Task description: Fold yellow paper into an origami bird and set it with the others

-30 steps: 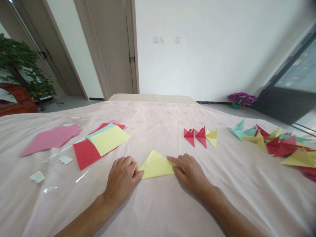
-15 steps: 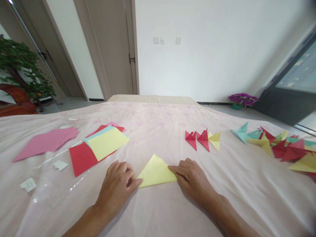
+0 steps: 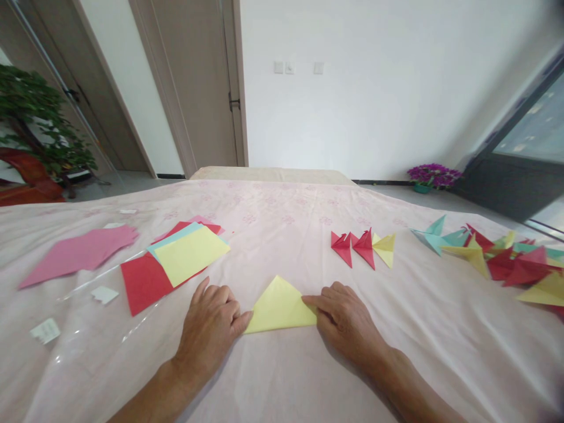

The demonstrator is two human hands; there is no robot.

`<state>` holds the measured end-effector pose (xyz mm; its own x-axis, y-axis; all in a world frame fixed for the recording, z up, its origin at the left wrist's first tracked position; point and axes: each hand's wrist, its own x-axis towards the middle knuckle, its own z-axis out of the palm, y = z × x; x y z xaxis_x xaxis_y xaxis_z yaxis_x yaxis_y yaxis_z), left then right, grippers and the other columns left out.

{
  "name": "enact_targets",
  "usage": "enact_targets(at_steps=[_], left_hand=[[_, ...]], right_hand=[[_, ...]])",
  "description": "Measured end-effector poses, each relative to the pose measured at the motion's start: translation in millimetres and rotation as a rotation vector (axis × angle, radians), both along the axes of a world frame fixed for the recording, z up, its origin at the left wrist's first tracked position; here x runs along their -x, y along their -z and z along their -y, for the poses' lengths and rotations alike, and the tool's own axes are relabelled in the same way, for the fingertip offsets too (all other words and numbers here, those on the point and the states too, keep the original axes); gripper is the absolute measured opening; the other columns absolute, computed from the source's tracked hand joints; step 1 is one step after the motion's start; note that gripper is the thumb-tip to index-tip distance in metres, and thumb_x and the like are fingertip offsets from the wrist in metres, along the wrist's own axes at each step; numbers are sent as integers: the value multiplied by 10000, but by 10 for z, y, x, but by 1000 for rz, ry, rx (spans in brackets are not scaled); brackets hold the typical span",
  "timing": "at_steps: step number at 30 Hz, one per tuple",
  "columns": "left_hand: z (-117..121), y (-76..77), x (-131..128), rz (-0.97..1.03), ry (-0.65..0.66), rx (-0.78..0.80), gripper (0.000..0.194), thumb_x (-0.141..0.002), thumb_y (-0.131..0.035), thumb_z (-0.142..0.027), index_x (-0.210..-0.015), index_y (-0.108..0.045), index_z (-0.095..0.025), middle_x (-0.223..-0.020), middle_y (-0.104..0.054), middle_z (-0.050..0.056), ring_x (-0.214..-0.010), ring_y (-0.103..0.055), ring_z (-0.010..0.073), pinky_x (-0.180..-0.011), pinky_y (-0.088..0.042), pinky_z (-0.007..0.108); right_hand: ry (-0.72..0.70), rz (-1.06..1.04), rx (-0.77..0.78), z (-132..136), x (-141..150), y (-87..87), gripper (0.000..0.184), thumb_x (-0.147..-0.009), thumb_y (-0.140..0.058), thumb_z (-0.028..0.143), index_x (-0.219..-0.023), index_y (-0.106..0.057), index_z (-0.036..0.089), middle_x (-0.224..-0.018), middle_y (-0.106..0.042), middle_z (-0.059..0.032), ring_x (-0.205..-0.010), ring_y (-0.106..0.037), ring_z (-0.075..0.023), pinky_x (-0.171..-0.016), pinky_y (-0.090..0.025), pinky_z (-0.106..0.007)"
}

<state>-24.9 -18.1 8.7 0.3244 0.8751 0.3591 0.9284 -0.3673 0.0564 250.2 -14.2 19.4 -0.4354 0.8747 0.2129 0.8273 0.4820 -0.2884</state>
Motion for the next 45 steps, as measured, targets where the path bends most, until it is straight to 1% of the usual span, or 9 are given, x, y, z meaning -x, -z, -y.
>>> enact_targets(at_steps=[9,17,19,22,24,26,31,39,45], left_hand=[[26,-66,-38,-59,-37,-5,274,-843,-610,-305,-585,-634,-213,-682,-568,-2,-737,-533,181,-1078,-298,537],[49,-89,-91,-97,-22,-121,156,-836,-616,-244,-692,-658,-200,-764,-609,28,-773,-554,213,-1091,-271,626],[41,-61,-97,-30,52,-192,97,-856,-585,-180,-826,-676,-189,-924,-647,62,-903,-583,236,-1090,-295,617],[8,4,-82,43,357,-220,256,-909,-474,-81,-1055,-656,-187,-1167,-636,91,-1152,-547,233,-1084,-393,481],[-9,42,-67,33,547,-157,322,-926,-424,-56,-1139,-627,-188,-1195,-648,73,-1165,-559,188,-1058,-446,371],[4,67,-66,-11,599,-81,355,-923,-406,-41,-1179,-611,-176,-1193,-668,61,-1140,-590,170,-1040,-469,328],[216,75,-193,-182,427,-23,417,-881,-453,-48,-1275,-575,-114,-1287,-626,148,-1202,-580,257,-1035,-476,390],[464,12,-388,-194,296,64,584,-895,-503,-562,-1402,-476,-273,-1401,-520,201,-1309,-478,332,-1094,-370,506],[457,38,-359,-210,274,115,658,-845,-607,-534,-1427,-435,-281,-1455,-460,193,-1375,-377,358,-1112,-298,575]], right_hand=[[6,30,-11,15,20,7,346,-795,-460,56,-985,-690,233,-684,-549,-21,-749,-448,-194,-701,-284,-326],[11,34,-24,44,47,-20,214,-783,-482,65,-783,-647,202,-681,-559,-28,-752,-451,-190,-690,-274,-328],[15,33,-27,45,52,-20,204,-784,-485,66,-771,-638,201,-680,-559,-27,-752,-451,-189,-688,-273,-327],[18,30,-34,47,56,-17,205,-778,-494,64,-784,-642,206,-681,-563,-24,-751,-452,-188,-683,-272,-326],[18,31,-40,48,53,-12,207,-781,-497,66,-794,-648,208,-685,-566,-25,-753,-455,-189,-686,-274,-328],[18,39,-49,46,46,-4,221,-788,-499,69,-830,-663,211,-691,-568,-28,-758,-459,-192,-691,-278,-330],[29,91,-66,46,33,10,273,-810,-520,104,-972,-690,243,-738,-576,-30,-782,-472,-200,-716,-300,-340],[53,74,-125,111,116,-6,431,-804,-516,90,-1202,-605,230,-1136,-596,-81,-1049,-470,-252,-906,-357,-388],[52,86,-81,144,166,31,497,-822,-476,73,-1296,-532,210,-1268,-553,-81,-1180,-422,-259,-1000,-347,-395]])
